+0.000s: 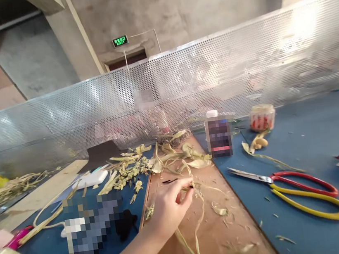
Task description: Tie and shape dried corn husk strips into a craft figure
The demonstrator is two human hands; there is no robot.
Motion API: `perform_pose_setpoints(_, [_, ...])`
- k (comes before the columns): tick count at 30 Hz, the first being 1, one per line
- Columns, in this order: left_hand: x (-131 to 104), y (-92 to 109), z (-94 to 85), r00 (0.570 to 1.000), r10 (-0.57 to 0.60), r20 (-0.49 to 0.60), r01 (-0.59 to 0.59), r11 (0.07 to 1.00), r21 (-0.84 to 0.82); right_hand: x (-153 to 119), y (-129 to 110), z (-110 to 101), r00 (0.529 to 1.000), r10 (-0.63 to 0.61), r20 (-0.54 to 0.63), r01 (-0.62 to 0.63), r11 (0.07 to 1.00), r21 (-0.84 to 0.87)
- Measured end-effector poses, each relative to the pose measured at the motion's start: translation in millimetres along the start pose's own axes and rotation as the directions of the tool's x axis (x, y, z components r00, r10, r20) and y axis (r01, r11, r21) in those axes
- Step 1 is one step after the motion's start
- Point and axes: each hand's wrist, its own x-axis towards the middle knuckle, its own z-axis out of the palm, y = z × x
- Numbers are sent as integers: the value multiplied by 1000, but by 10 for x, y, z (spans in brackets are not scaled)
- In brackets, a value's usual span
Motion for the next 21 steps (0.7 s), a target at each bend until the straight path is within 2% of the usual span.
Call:
perform_pose_setpoints(3, [44, -15, 37, 997, 68, 19, -69, 998, 14, 376, -223, -540, 993, -92, -77, 92, 996, 0])
perform_pose_setpoints(5, [84, -9, 57, 995, 92, 26, -92, 996, 20, 632, -315, -711, 978, -187, -96, 191, 981, 26])
perform_pose_setpoints(6, [105, -1, 65, 995, 93, 30, -94, 995, 18, 742, -336, -737, 980, -188, -69, 193, 979, 69])
perform_pose_setpoints(10, [175, 34, 100, 996, 55, 69, -55, 998, -8, 987, -313, -636, 992, -116, 45, 101, 965, 242])
perform_pose_setpoints(12, [201, 48, 124, 996, -14, 86, 19, 998, -60, 1022, -291, -582, 997, -56, 49, 38, 948, 315])
perform_pose_setpoints(14, [226, 63, 152, 987, -113, 114, 133, 975, -181, 1036, -286, -562, 1000, -24, 19, 16, 936, 351])
perform_pose_setpoints(16, [253, 84, 182, 961, -229, 157, 269, 905, -328, 1045, -294, -557, 999, -27, -32, 37, 929, 369])
perform_pose_setpoints(18, [282, 109, 213, 913, -357, 196, 407, 788, -462, 1051, -297, -549, 997, -26, -70, 51, 921, 387])
perform_pose_setpoints(21, [311, 140, 264, 838, -488, 245, 528, 610, -591, 1049, -280, -519, 998, 3, -63, 25, 900, 435])
